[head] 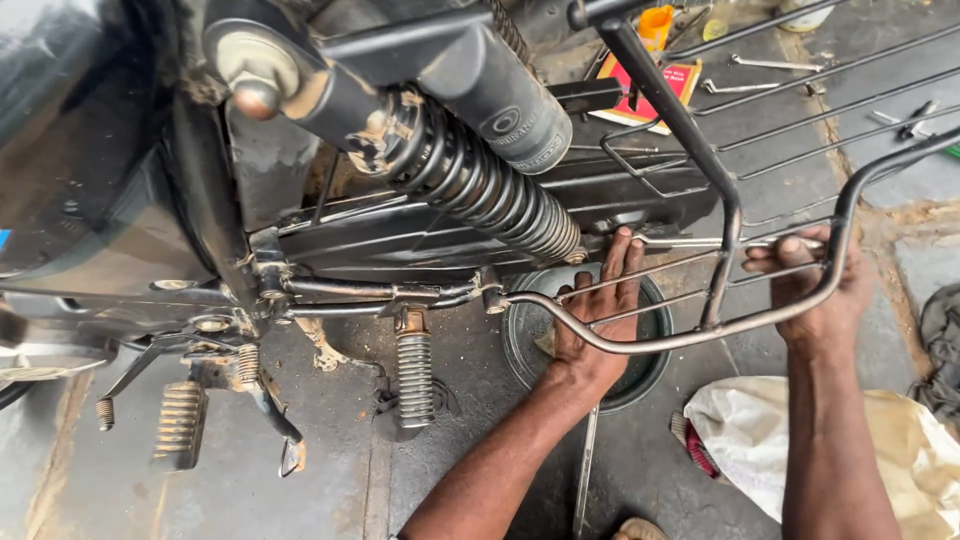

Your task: The person is removing and repairing a motorcycle chain cover using a screwdriver.

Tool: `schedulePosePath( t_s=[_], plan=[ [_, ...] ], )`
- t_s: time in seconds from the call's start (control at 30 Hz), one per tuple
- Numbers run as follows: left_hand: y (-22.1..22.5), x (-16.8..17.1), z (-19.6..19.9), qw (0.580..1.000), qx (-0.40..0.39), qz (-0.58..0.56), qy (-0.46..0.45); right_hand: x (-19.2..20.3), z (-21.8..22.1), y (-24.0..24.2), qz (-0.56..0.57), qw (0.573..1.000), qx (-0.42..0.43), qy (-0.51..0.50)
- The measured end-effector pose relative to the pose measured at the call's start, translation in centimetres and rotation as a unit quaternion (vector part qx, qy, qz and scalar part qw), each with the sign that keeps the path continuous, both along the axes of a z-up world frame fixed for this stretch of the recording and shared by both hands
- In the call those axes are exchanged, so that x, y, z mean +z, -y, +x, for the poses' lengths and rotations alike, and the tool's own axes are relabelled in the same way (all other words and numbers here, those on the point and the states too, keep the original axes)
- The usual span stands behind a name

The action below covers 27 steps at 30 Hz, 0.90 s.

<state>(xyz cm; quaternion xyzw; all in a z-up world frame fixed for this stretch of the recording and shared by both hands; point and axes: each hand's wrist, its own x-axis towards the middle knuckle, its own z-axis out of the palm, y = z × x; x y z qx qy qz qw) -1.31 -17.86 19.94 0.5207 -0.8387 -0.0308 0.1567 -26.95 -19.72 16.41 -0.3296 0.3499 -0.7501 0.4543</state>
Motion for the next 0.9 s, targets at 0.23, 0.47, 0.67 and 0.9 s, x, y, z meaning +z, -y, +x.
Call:
schedulePosePath(
  t_s=[0.23, 0.47, 0.67, 0.9],
  plan=[
    [0.2, 0.4, -0.2, 0.999, 0.000, 0.006, 0.034, -11.8, -0.3, 0.1, -0.012, 0.991, 0.048, 0.124],
    [0.4, 1.5, -0.6, 0.995, 0.043, 0.038, 0.083, -11.7, 6.9, -2.1, 0.138, 0.957, 0.013, 0.254],
    [0.3, 1.7, -0.8, 0.997, 0.048, 0.035, 0.041, -17.8, 8.5, -1.2, 0.156, 0.919, 0.091, 0.351],
    [0.3, 2.7, -0.7, 0.992, 0.053, 0.091, 0.077, 1.0, 2.1, 2.6, 0.086, 0.980, -0.033, 0.176]
  ],
)
